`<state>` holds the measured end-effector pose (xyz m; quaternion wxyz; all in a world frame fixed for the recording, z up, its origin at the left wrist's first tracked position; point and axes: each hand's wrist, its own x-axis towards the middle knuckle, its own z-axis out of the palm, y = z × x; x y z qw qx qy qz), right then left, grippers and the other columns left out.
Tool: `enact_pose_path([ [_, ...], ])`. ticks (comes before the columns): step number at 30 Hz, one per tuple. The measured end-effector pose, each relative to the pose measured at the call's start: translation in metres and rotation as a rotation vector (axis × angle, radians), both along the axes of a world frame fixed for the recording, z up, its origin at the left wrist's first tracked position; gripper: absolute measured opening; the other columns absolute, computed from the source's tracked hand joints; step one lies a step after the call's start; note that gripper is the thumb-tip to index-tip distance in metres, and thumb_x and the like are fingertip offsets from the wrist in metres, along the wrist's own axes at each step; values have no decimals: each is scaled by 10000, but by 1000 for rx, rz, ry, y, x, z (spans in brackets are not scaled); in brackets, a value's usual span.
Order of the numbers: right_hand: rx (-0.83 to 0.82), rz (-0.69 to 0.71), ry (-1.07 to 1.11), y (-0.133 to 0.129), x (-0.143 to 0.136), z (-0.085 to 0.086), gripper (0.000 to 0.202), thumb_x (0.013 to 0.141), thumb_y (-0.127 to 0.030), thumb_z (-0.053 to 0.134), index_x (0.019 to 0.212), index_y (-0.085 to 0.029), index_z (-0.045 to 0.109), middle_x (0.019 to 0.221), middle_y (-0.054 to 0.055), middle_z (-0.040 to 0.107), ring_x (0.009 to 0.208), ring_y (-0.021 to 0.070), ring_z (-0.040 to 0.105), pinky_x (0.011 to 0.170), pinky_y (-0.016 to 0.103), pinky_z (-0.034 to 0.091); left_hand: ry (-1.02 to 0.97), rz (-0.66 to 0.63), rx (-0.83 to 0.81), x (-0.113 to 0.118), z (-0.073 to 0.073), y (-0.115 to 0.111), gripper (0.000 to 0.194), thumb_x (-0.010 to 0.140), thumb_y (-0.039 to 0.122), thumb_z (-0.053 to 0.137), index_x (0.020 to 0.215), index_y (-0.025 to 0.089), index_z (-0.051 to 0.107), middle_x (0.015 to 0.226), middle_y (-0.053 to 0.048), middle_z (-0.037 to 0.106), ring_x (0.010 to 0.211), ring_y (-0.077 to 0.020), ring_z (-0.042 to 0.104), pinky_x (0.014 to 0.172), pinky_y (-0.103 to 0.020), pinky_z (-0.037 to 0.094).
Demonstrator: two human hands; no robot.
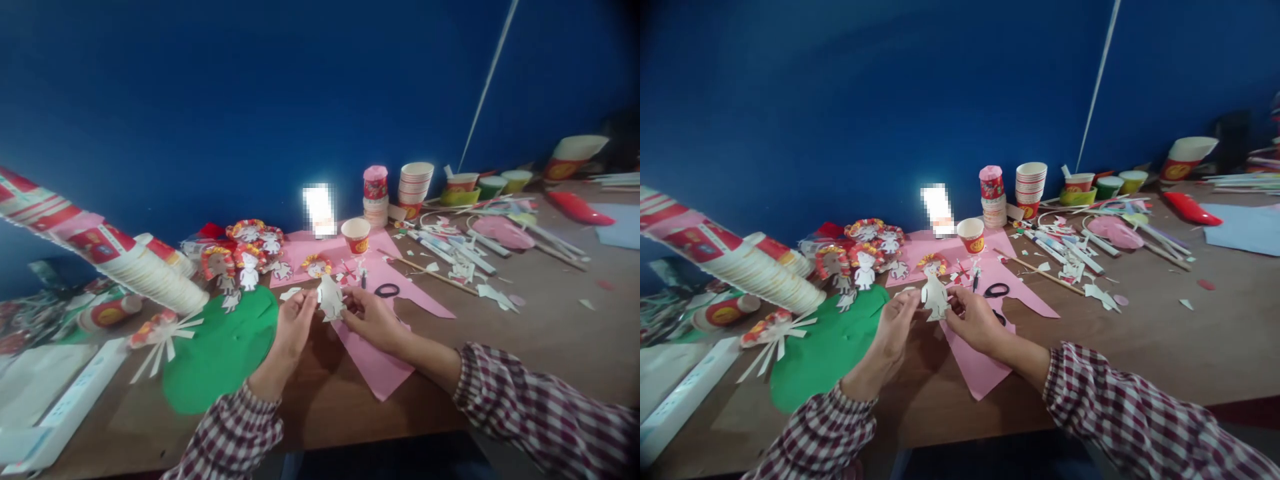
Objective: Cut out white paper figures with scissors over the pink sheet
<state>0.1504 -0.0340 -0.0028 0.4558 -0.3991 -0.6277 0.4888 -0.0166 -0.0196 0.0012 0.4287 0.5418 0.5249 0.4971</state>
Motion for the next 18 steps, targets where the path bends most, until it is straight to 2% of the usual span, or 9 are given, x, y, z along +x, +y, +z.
enact_pose_path([
  [1, 18, -10, 2, 1, 1, 1, 237, 772, -112, 509, 996, -181, 542, 806, 20, 634, 716, 144, 600, 608, 229, 457, -5, -70, -24, 4, -2, 0, 297, 742, 429, 592, 812, 148, 661, 741, -36, 660, 677, -148, 587, 625, -250, 453],
  [4, 58, -52, -6, 4, 4, 2, 188, 788, -130, 506, 966, -184, 534, 823, 23, 628, 730, 152, 595, 607, 233, 451, -20, -123, -69, 12, -7, 5, 260, 734, 378, 608, 834, 144, 664, 730, -28, 652, 672, -143, 578, 630, -247, 448],
  [9, 51, -87, -35, 7, 6, -2, 147, 809, -161, 507, 953, -182, 529, 800, 23, 616, 696, 150, 582, 607, 240, 450, -105, -139, -91, 19, -12, 14, 206, 726, 336, 612, 781, 142, 651, 690, -13, 635, 616, -128, 559, 589, -240, 439],
  [13, 61, -68, -23, 9, 6, -1, 197, 834, -180, 498, 1030, -181, 525, 830, 33, 623, 729, 150, 591, 631, 239, 457, -187, -126, -137, 19, -14, 17, 237, 693, 337, 640, 809, 132, 655, 686, -17, 634, 593, -129, 560, 539, -233, 440],
  [18, 67, -189, -122, 17, 20, 3, 235, 868, -275, 485, 1076, -168, 511, 830, 41, 622, 729, 156, 588, 619, 240, 463, -253, -67, -172, 9, -20, 23, 309, 689, 364, 649, 888, 127, 650, 778, -51, 671, 647, -154, 602, 591, -267, 472],
])
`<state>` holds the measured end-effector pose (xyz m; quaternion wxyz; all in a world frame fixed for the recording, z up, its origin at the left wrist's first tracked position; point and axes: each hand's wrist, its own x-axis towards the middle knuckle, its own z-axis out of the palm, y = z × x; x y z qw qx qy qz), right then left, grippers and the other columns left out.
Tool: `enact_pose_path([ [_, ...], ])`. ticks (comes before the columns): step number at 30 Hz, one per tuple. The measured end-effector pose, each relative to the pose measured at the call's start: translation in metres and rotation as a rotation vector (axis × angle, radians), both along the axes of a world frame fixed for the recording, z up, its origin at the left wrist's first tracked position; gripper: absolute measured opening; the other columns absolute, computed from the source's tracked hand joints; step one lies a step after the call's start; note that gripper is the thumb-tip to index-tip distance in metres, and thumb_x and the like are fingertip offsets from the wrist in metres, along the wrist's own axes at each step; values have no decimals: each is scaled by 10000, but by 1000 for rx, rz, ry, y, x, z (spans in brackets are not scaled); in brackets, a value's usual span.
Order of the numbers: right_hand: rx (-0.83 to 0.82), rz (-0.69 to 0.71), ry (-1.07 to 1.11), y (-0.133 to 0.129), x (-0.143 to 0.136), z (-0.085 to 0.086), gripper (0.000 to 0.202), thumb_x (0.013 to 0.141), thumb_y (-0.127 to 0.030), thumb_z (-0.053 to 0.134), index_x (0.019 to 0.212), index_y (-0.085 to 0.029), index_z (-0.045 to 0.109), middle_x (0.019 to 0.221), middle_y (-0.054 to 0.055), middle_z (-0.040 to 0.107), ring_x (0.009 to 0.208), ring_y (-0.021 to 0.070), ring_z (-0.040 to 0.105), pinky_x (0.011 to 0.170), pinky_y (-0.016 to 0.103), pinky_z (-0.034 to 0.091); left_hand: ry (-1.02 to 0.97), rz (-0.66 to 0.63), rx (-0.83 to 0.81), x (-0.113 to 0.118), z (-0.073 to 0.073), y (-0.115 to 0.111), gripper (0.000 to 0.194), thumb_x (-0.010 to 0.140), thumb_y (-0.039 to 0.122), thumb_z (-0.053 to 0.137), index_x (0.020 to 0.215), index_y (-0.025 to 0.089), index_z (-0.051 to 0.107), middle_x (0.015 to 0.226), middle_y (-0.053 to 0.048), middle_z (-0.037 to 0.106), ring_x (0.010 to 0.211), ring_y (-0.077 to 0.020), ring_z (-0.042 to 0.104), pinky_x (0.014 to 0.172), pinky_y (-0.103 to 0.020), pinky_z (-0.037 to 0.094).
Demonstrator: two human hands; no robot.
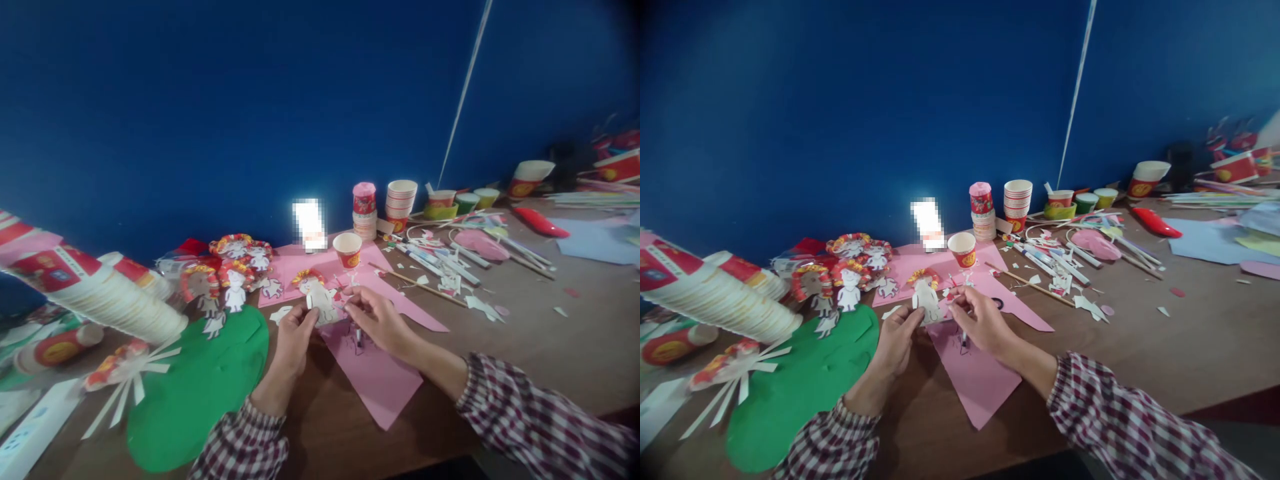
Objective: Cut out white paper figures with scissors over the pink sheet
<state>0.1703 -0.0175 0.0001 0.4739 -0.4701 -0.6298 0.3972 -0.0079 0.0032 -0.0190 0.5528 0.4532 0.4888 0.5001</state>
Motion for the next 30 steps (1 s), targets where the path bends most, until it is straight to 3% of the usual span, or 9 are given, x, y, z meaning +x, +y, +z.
enact_pose_path([
  [3, 39, 0, -178, 1, 12, 1, 187, 877, -267, 468, 1014, -160, 537, 812, 43, 624, 713, 151, 589, 637, 244, 466, 18, 45, 49, -7, -4, 4, 295, 696, 354, 650, 890, 132, 650, 801, -49, 676, 688, -152, 606, 624, -260, 470],
  [5, 84, 81, -431, -2, 16, 1, 176, 859, -239, 497, 1002, -160, 562, 785, 43, 636, 673, 154, 587, 638, 260, 457, 41, 70, 74, -11, -6, 7, 293, 696, 352, 651, 892, 136, 648, 753, -34, 664, 659, -142, 594, 602, -249, 465],
  [8, 210, 111, -769, -10, 16, 2, 156, 848, -232, 513, 947, -150, 600, 825, 78, 632, 710, 185, 588, 648, 288, 451, 49, 80, 48, -14, -6, 8, 301, 695, 362, 647, 890, 132, 644, 716, -27, 647, 612, -134, 577, 556, -247, 464],
  [10, 241, 144, -876, -13, 15, 4, 165, 872, -213, 471, 926, -146, 612, 855, 93, 628, 740, 194, 595, 669, 299, 462, 34, 76, 12, -15, -5, 8, 313, 697, 369, 640, 899, 130, 642, 749, -36, 653, 610, -134, 575, 542, -249, 470],
  [18, 262, 206, -934, -13, 32, 4, 197, 870, -139, 450, 999, -176, 594, 906, 75, 624, 834, 201, 590, 731, 322, 486, 2, 111, -50, -18, 0, 9, 260, 686, 348, 642, 827, 130, 646, 670, -11, 635, 557, -114, 567, 517, -234, 481],
  [25, 255, 42, -1004, -19, 56, -5, 215, 850, -233, 509, 1047, -182, 580, 1015, 95, 595, 928, 246, 559, 806, 393, 473, -23, 129, -70, -17, 3, 9, 249, 676, 318, 648, 831, 123, 643, 691, -25, 652, 541, -109, 569, 507, -229, 478],
  [30, 201, 51, -1034, -21, 61, -6, 202, 855, -266, 512, 1023, -188, 591, 999, 85, 604, 925, 243, 561, 803, 385, 475, -53, 140, -71, -16, 1, 10, 280, 670, 321, 662, 859, 115, 637, 713, -40, 658, 582, -121, 582, 532, -237, 490],
])
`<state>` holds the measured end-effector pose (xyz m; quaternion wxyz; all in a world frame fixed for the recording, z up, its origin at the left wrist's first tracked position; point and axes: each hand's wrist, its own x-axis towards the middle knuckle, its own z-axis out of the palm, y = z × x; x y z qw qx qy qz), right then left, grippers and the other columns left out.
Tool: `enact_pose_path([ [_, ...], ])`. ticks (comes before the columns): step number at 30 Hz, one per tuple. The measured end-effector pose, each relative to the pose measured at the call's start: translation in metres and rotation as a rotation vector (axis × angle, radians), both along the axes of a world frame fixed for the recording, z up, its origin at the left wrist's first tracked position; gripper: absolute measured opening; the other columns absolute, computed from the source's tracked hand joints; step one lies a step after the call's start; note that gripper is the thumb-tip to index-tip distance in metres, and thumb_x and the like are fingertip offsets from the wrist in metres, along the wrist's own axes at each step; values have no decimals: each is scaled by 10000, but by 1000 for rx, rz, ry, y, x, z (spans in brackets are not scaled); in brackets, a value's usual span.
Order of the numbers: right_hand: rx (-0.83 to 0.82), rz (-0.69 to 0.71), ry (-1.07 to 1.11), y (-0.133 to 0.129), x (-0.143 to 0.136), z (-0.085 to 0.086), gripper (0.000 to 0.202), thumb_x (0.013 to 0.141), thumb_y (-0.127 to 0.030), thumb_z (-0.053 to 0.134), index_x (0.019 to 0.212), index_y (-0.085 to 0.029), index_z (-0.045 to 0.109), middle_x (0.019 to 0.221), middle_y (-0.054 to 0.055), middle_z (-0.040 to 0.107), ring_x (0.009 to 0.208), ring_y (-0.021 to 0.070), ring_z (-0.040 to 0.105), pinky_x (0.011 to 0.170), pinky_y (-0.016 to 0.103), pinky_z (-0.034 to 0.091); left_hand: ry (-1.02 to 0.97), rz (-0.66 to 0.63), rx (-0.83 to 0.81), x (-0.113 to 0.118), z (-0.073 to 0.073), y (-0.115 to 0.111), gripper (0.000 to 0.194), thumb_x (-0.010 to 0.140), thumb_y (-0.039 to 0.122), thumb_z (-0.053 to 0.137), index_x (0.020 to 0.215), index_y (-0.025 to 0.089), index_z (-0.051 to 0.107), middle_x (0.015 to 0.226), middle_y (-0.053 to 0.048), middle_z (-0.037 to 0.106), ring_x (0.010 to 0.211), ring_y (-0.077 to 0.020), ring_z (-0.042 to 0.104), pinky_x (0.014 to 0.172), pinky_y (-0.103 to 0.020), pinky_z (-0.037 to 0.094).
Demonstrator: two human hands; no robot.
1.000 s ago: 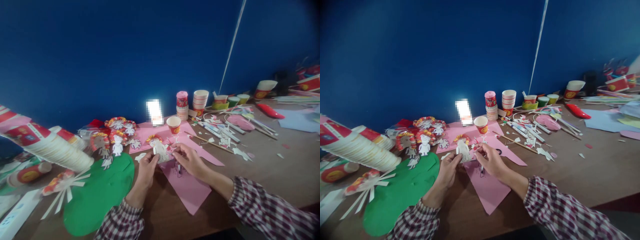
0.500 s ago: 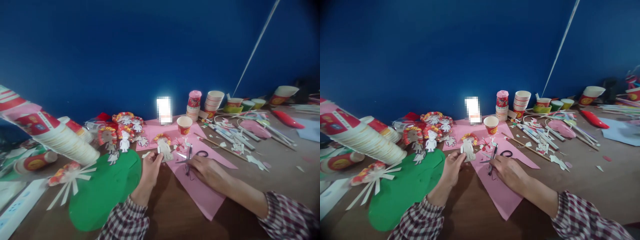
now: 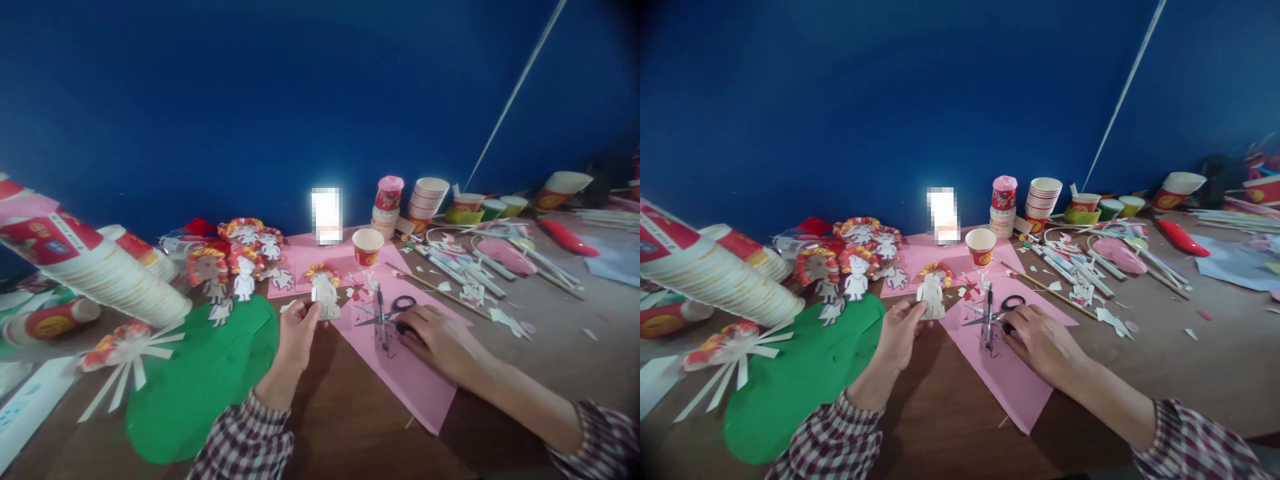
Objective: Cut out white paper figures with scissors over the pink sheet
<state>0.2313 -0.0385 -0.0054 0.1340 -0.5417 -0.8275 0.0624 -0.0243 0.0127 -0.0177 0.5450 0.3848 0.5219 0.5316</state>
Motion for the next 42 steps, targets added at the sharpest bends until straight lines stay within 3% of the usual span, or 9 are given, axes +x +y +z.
enact_pose_path([
  [5, -12, 16, -32, -1, -1, 4, 203, 860, -299, 513, 1023, -211, 597, 998, 68, 609, 916, 240, 565, 783, 386, 479, -7, -11, -2, 0, -2, -1, 300, 658, 338, 670, 861, 117, 647, 741, -49, 670, 579, -120, 585, 533, -239, 488],
  [15, 3, 2, -53, 2, 2, 9, 194, 873, -274, 482, 978, -196, 625, 987, 73, 635, 904, 232, 590, 794, 383, 479, 20, -26, 7, 3, 1, -3, 259, 665, 334, 644, 807, 120, 671, 579, -9, 608, 516, -114, 553, 500, -225, 450],
  [23, 83, -10, -89, 2, 5, 7, 232, 876, -263, 453, 1021, -203, 626, 1022, 88, 620, 929, 253, 577, 789, 409, 476, -73, -29, -8, 3, 4, -4, 272, 636, 340, 668, 778, 107, 673, 699, -45, 635, 607, -132, 566, 564, -262, 497],
  [29, 49, -21, -112, 3, 6, 9, 244, 885, -285, 442, 1014, -218, 638, 1090, 85, 595, 973, 263, 568, 805, 426, 482, -99, -34, -25, 2, 5, -4, 239, 634, 336, 667, 720, 114, 656, 709, -40, 622, 639, -132, 561, 560, -249, 487],
  [35, 43, 91, -124, 4, 6, 21, 323, 837, -402, 532, 1082, -213, 620, 1118, 105, 584, 1047, 278, 528, 894, 458, 429, -159, -36, -59, 2, 3, -3, 235, 636, 327, 670, 736, 115, 656, 728, -39, 620, 662, -122, 558, 575, -238, 483],
  [42, -6, 129, -128, 10, 5, 27, 241, 861, -327, 509, 999, -177, 637, 992, 116, 609, 933, 258, 571, 810, 406, 461, -123, -40, -39, 1, 0, -1, 245, 638, 343, 665, 744, 123, 662, 714, -38, 638, 640, -130, 573, 559, -242, 478],
])
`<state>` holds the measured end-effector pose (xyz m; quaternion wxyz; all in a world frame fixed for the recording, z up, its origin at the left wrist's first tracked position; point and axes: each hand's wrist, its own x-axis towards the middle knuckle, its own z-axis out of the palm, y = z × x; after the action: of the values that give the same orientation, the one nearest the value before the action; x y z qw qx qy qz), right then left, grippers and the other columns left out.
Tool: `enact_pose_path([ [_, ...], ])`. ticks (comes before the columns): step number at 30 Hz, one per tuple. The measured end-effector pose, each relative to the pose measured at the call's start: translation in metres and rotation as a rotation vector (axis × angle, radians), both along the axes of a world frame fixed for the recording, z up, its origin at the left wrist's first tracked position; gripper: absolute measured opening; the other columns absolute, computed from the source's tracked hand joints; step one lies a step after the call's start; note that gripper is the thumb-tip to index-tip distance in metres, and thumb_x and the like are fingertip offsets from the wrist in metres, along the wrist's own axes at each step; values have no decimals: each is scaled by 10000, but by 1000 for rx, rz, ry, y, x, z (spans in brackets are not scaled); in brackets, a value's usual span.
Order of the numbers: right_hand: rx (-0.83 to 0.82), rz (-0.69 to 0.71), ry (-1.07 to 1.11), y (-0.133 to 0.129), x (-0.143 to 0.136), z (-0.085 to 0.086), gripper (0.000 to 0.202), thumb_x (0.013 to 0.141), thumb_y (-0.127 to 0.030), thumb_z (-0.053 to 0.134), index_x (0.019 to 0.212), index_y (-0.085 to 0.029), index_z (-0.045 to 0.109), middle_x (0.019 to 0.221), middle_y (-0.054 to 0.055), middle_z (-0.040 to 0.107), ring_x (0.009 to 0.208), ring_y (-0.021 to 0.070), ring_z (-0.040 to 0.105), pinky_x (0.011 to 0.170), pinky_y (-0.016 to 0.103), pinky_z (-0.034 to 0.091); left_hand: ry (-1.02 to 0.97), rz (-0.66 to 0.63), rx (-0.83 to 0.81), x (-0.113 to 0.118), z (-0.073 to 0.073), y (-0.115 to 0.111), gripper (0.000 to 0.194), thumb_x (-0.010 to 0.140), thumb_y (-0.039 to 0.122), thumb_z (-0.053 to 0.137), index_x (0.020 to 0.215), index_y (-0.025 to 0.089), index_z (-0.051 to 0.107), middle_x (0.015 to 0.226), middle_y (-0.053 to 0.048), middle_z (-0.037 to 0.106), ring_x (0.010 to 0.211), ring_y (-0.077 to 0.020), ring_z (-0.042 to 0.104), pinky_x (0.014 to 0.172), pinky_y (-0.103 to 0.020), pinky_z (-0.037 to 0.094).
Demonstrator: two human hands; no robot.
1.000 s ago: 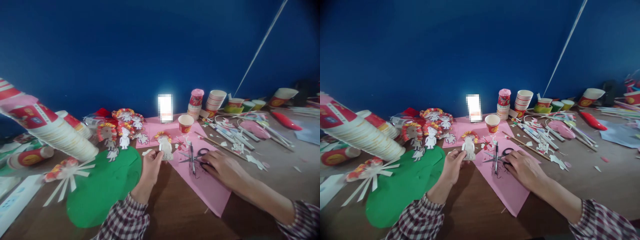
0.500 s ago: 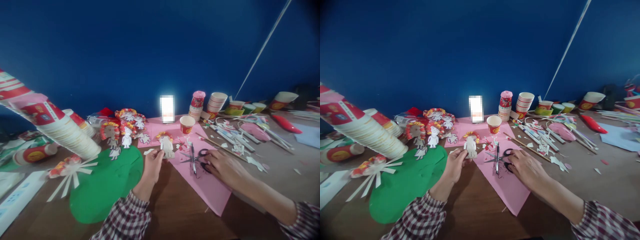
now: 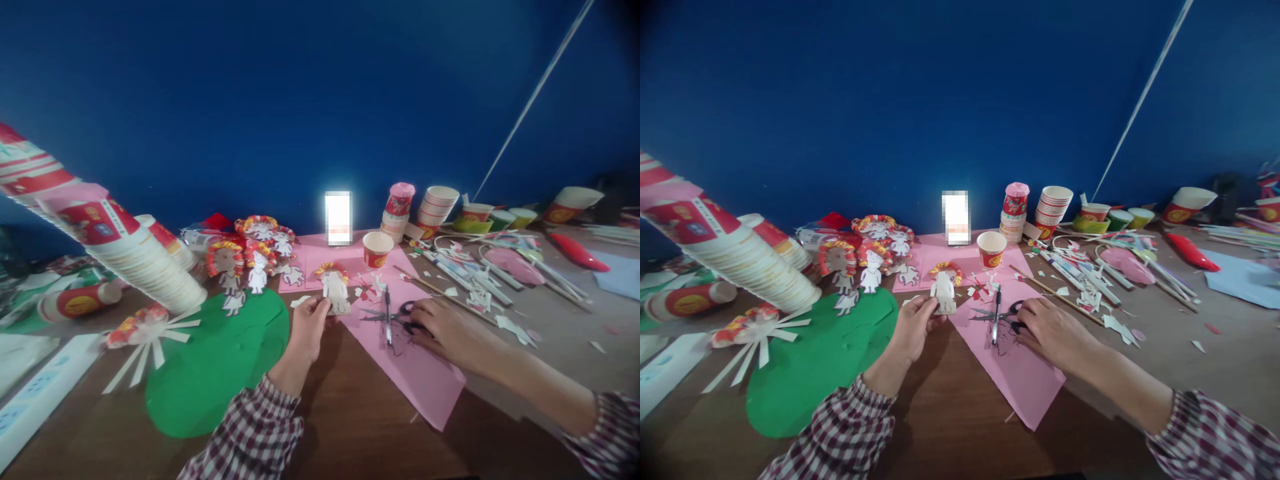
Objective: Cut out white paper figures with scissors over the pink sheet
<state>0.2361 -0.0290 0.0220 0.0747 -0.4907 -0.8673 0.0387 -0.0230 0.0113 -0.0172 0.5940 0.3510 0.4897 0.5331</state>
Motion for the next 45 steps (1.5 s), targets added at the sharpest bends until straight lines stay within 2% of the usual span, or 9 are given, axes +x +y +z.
enact_pose_path([
  [14, -69, 55, -143, 17, 14, 2, 120, 817, -121, 483, 785, -182, 581, 782, 57, 620, 740, 206, 602, 630, 295, 405, 83, 1, 48, -2, -6, 2, 236, 670, 331, 634, 782, 127, 673, 742, -50, 668, 571, -114, 576, 526, -226, 458],
  [23, -134, 73, -261, 15, 19, 32, 83, 782, -166, 489, 757, -203, 559, 731, 48, 617, 644, 202, 593, 529, 281, 361, 31, 9, 41, 1, 1, -1, 214, 653, 336, 646, 710, 130, 661, 668, -23, 637, 570, -115, 558, 510, -227, 453],
  [25, -136, 75, -245, 14, 23, 37, 99, 704, -173, 554, 792, -213, 578, 745, 51, 622, 662, 214, 592, 532, 282, 372, 28, 15, 35, 1, 2, -1, 214, 650, 334, 648, 708, 128, 658, 653, -24, 630, 569, -119, 560, 494, -222, 442],
  [28, -99, 37, -256, 14, 39, 42, 345, 608, -181, 611, 951, -221, 616, 798, 76, 647, 660, 240, 597, 534, 301, 394, 23, 11, 29, 1, 2, -1, 214, 651, 329, 648, 709, 124, 655, 646, -30, 627, 587, -130, 572, 493, -222, 439],
  [30, -71, 36, -240, 16, 53, 47, 522, 592, -174, 622, 1111, -228, 595, 935, 110, 662, 755, 276, 613, 594, 338, 423, 20, 12, 26, 1, 1, -1, 215, 648, 324, 651, 712, 119, 650, 645, -34, 628, 574, -127, 570, 502, -228, 443],
  [33, -101, 8, -200, 17, 62, 58, 435, 680, -166, 574, 1100, -272, 617, 967, 92, 664, 821, 266, 612, 661, 364, 427, 2, 25, 19, 1, 2, -1, 219, 640, 318, 663, 714, 113, 640, 648, -36, 630, 546, -113, 558, 523, -239, 454],
  [38, -245, -67, 184, 13, 22, 61, 335, 792, -316, 561, 1120, -253, 571, 1068, 74, 646, 895, 256, 619, 709, 341, 490, -80, 49, 12, -1, 10, -1, 264, 612, 331, 702, 751, 114, 647, 716, -46, 640, 628, -114, 575, 587, -241, 474],
  [41, -557, 4, 571, 11, -20, 44, 324, 816, -362, 555, 1090, -193, 523, 937, 78, 663, 832, 211, 638, 668, 290, 525, -131, 111, -3, -5, 15, 0, 261, 585, 317, 728, 729, 122, 631, 719, -32, 629, 633, -100, 566, 593, -229, 472],
  [45, -570, -109, 919, 22, -67, 17, 320, 785, -338, 604, 1034, -170, 494, 918, 77, 649, 828, 194, 631, 706, 315, 520, -209, 152, -36, -9, 15, 1, 276, 582, 283, 743, 770, 137, 603, 737, -27, 633, 628, -97, 573, 562, -209, 465],
])
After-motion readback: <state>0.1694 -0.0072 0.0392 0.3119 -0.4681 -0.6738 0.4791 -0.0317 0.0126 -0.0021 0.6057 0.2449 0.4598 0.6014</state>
